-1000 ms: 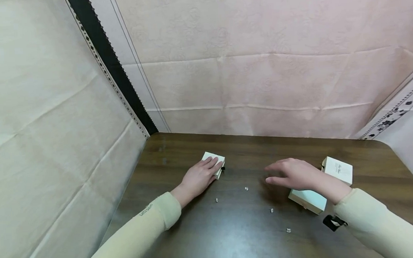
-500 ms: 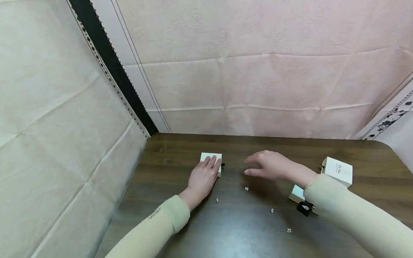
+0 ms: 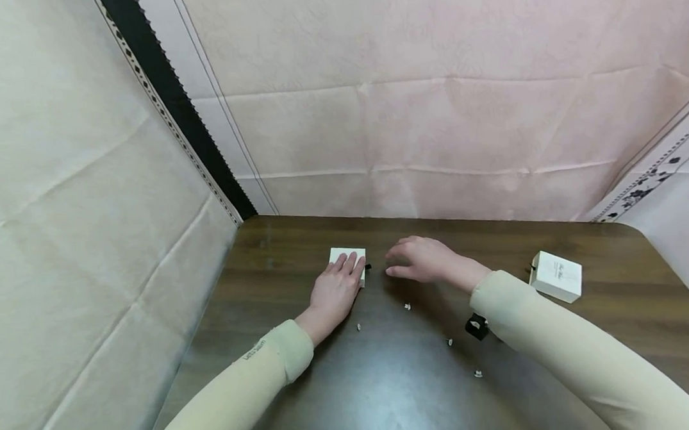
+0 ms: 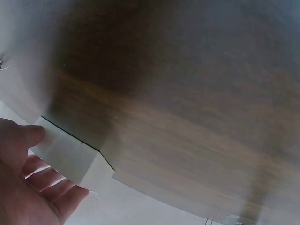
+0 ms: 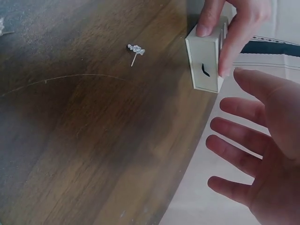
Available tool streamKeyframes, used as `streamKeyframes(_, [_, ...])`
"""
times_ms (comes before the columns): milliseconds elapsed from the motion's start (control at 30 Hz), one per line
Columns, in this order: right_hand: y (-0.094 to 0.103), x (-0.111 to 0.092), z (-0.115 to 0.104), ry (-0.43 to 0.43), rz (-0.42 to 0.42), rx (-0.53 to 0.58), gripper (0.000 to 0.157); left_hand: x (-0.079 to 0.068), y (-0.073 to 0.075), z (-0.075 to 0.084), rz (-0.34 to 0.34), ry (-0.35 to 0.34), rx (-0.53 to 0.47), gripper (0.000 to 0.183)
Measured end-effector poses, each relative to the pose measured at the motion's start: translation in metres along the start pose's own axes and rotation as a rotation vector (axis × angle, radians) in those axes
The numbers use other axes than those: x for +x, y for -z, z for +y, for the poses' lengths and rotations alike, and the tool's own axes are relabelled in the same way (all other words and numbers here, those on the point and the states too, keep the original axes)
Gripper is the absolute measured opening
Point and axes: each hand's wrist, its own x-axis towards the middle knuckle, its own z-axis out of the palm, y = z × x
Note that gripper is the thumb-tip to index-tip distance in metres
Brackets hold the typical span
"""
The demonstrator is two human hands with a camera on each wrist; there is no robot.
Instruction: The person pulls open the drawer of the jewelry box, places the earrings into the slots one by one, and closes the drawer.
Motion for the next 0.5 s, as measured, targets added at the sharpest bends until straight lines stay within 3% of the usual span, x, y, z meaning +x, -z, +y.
streamKeyframes(500, [-0.010,0.022,-0.008,0.010,0.009,-0.040,0.034,0.001,0.002,0.000,-0.073,-0.006,0.024,0.052])
